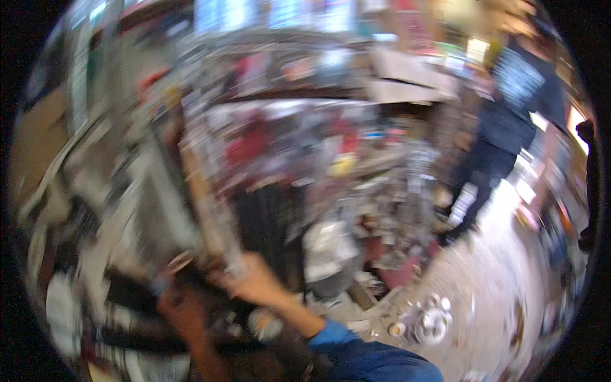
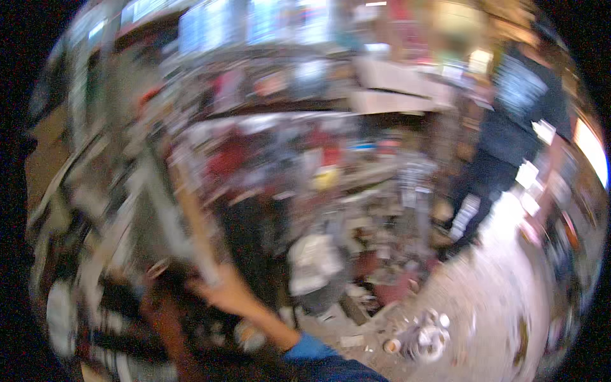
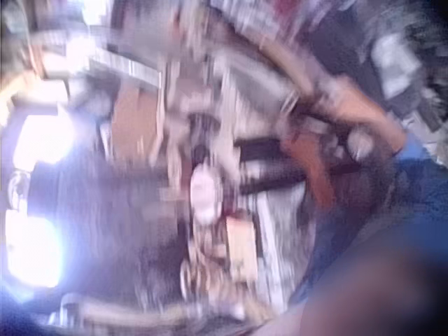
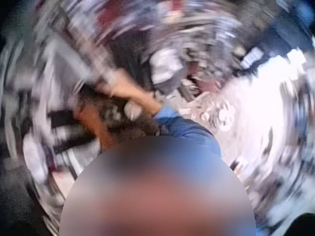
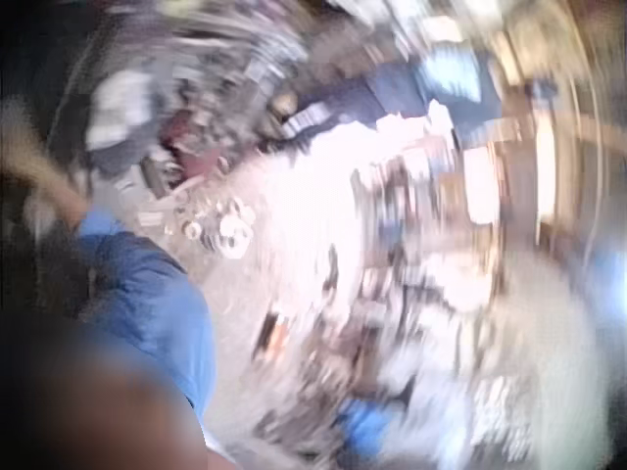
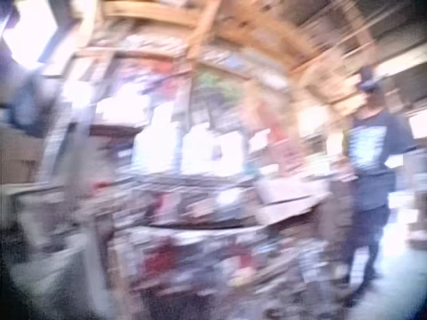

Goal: The person sits on the floor and organizes a bundle of black pipes by picking them up, separating them, and placing them into a vertical rack. The person repeatedly handles the pipes one at a time, aligning them with other pipes already in the rack.

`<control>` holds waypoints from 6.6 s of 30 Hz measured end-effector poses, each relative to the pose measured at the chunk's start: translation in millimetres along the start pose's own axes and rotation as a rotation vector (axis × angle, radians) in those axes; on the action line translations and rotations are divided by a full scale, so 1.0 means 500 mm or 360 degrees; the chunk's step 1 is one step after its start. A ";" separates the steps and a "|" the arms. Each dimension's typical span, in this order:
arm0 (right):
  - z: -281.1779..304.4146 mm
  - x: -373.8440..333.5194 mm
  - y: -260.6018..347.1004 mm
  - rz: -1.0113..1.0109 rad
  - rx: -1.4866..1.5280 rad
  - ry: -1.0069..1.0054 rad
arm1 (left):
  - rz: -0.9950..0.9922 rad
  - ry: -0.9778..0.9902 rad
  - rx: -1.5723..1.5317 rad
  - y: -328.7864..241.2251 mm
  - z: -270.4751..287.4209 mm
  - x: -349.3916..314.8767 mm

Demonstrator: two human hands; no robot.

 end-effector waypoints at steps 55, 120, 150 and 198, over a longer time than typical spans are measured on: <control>0.045 -0.058 0.527 0.1905 -0.0587 -0.1281 | -0.0065 0.0782 -0.0842 0.005 0.009 -0.082; -0.333 0.040 0.144 0.0773 0.0054 0.0466 | -0.0107 -0.0110 -0.0885 -0.063 0.372 -0.169; -0.530 -0.023 0.023 0.1128 -0.0526 0.0566 | -0.0029 -0.0385 -0.0877 0.015 0.344 -0.135; -0.424 0.241 0.535 0.1577 0.0123 -0.0699 | 0.0826 0.0374 -0.1371 0.412 0.243 -0.486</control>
Point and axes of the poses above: each hand's wrist, its own x-axis towards the middle knuckle, its own z-axis out of the back of the hand, y = z × x, the point moved 6 cm from there along x, towards the middle knuckle, and after that the axes turned 11 degrees about -x, right-handed, at the moved point
